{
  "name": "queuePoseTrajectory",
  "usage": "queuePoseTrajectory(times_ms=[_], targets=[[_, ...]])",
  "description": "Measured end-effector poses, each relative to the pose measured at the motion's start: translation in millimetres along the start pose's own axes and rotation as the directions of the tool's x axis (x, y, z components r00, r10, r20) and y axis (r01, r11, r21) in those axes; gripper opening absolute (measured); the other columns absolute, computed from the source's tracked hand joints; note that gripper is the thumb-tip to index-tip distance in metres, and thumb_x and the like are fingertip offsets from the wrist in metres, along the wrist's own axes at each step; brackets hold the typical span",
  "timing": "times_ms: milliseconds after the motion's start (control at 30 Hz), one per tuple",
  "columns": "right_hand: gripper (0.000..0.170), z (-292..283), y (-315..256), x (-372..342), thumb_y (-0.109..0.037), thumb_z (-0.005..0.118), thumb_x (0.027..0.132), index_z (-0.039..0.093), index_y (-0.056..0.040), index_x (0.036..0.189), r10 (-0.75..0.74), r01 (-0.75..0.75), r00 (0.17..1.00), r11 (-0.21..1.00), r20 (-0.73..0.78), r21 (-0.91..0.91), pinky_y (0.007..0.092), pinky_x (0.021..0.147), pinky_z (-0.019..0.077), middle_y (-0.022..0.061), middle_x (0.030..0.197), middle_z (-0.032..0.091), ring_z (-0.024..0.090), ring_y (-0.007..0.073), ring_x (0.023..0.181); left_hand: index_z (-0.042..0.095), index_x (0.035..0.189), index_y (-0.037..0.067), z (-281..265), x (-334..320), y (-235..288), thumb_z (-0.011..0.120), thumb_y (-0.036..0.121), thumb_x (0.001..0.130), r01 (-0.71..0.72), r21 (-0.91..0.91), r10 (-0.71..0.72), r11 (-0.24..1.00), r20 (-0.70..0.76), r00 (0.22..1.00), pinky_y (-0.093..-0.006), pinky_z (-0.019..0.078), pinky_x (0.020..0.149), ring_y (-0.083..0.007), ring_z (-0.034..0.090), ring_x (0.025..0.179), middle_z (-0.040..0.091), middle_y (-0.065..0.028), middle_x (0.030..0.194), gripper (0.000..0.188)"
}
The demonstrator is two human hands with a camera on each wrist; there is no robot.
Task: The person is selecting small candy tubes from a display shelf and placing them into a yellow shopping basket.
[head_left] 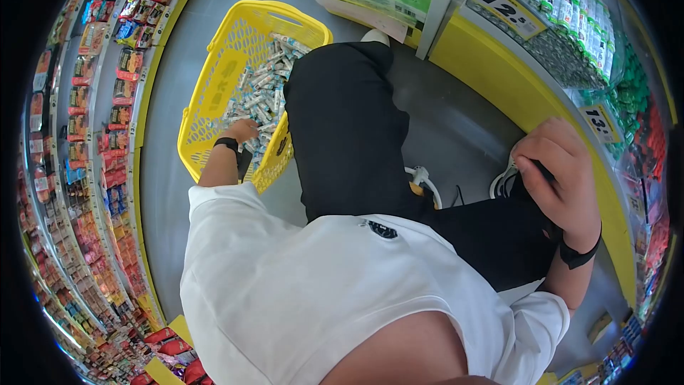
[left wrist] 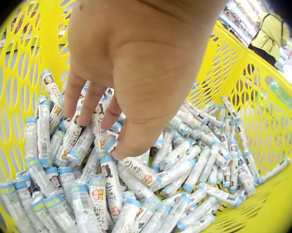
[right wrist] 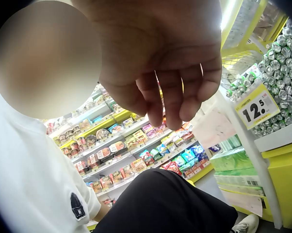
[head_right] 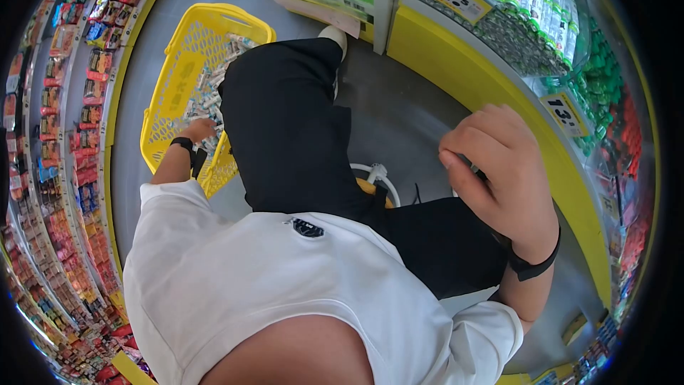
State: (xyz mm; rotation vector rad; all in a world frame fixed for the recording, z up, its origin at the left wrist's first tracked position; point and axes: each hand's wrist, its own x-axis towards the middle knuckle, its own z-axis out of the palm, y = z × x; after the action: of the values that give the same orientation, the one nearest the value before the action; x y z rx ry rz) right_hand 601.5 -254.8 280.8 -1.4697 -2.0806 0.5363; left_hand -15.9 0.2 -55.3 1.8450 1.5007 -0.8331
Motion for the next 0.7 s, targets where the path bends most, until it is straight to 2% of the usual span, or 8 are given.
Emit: queuePoseTrajectory(times_ms=[33, 133, 167, 267, 467, 567, 667, 700], targets=[[0.007, 0, 0, 0, -0.004, 0.067, 0.077, 0.061, -0.0050, 0.081, 0.005, -0.005, 1.000, 1.000, -0.001, -0.002, 0.0379, 0.064, 0.0387, 0.0075, 0.075, 0.055, 0.052, 0.0273, 0.071, 0.055, 0.134, 0.009, -2, -18, 25, 0.069, 0.025, 0.079, 0.185, -0.164, -0.182, 0.969, 0.033, 0.983, -0.0424, 0.0486, 0.094, -0.0305, 0.055, 0.122, 0.061, -0.0166, 0.126, 0.059], [0.007, 0, 2, 1, -0.004, 0.067, 0.077, 0.061, -0.0049, 0.080, 0.014, -0.013, 1.000, 1.000, -0.015, 0.003, 0.0376, 0.065, 0.0388, 0.0074, 0.075, 0.055, 0.052, 0.0270, 0.071, 0.055, 0.133, 0.006, 18, -5, 17, 0.071, 0.024, 0.077, 0.048, 0.012, -0.047, 0.999, -0.070, 0.996, -0.0429, 0.0474, 0.096, -0.0306, 0.054, 0.122, 0.058, -0.0187, 0.130, 0.061], [0.007, 0, 2, 1, -0.004, 0.067, 0.077, 0.061, -0.0048, 0.081, 0.017, -0.017, 1.000, 1.000, -0.011, -0.001, 0.0376, 0.065, 0.0389, 0.0075, 0.076, 0.056, 0.052, 0.0270, 0.071, 0.056, 0.133, 0.011, 15, -8, 24, 0.071, 0.028, 0.080, 0.039, 0.110, -0.034, 0.993, -0.052, 0.998, -0.0444, 0.0452, 0.100, -0.0360, 0.052, 0.121, 0.054, -0.0183, 0.135, 0.058], [0.007, -1, 2, 2, -0.004, 0.067, 0.078, 0.061, -0.0047, 0.081, 0.022, -0.022, 1.000, 1.000, -0.006, -0.010, 0.0375, 0.065, 0.0391, 0.0078, 0.076, 0.056, 0.052, 0.0271, 0.071, 0.065, 0.120, 0.008, 7, -25, 49, 0.073, 0.027, 0.079, 0.078, 0.157, -0.054, 0.985, -0.149, 0.987, -0.0463, 0.0477, 0.093, -0.0365, 0.058, 0.109, 0.060, -0.0189, 0.124, 0.046], [0.007, -1, 3, 3, -0.004, 0.067, 0.077, 0.061, -0.0053, 0.080, 0.023, -0.024, 1.000, 1.000, -0.016, -0.013, 0.0379, 0.065, 0.0395, 0.0080, 0.076, 0.056, 0.052, 0.0273, 0.071, 0.070, 0.096, 0.003, 3, -19, 43, 0.077, 0.021, 0.074, -0.054, -0.034, 0.047, 0.998, -0.186, 0.981, -0.0437, 0.0502, 0.079, -0.0334, 0.064, 0.092, 0.068, -0.0159, 0.094, 0.029], [0.007, -1, 4, 3, -0.004, 0.068, 0.077, 0.062, -0.0056, 0.080, 0.020, -0.021, 1.000, 1.000, -0.023, -0.019, 0.0382, 0.065, 0.0398, 0.0080, 0.076, 0.057, 0.053, 0.0274, 0.072, 0.069, 0.091, 0.000, -3, -25, 44, 0.079, 0.021, 0.073, -0.153, -0.151, 0.100, 0.977, -0.311, 0.945, -0.0401, 0.0496, 0.072, -0.0280, 0.065, 0.081, 0.067, -0.0131, 0.083, 0.028], [0.008, -2, 4, 3, -0.003, 0.068, 0.076, 0.062, -0.0057, 0.080, 0.016, -0.016, 1.000, 1.000, -0.013, -0.027, 0.0383, 0.065, 0.0400, 0.0076, 0.077, 0.057, 0.053, 0.0275, 0.072, 0.069, 0.088, 0.000, -28, -50, 70, 0.080, 0.021, 0.072, -0.104, -0.355, -0.015, 0.929, -0.317, 0.948, -0.0371, 0.0471, 0.065, -0.0225, 0.061, 0.072, 0.064, -0.0103, 0.077, 0.028], [0.008, -3, 3, 3, -0.003, 0.068, 0.076, 0.062, -0.0057, 0.080, 0.017, -0.017, 1.000, 0.999, -0.011, -0.029, 0.0383, 0.065, 0.0401, 0.0074, 0.077, 0.057, 0.053, 0.0275, 0.072, 0.069, 0.090, -0.001, -25, -44, 61, 0.080, 0.020, 0.072, -0.184, -0.333, 0.031, 0.925, -0.417, 0.908, -0.0331, 0.0440, 0.060, -0.0154, 0.056, 0.066, 0.059, -0.0054, 0.071, 0.030]])
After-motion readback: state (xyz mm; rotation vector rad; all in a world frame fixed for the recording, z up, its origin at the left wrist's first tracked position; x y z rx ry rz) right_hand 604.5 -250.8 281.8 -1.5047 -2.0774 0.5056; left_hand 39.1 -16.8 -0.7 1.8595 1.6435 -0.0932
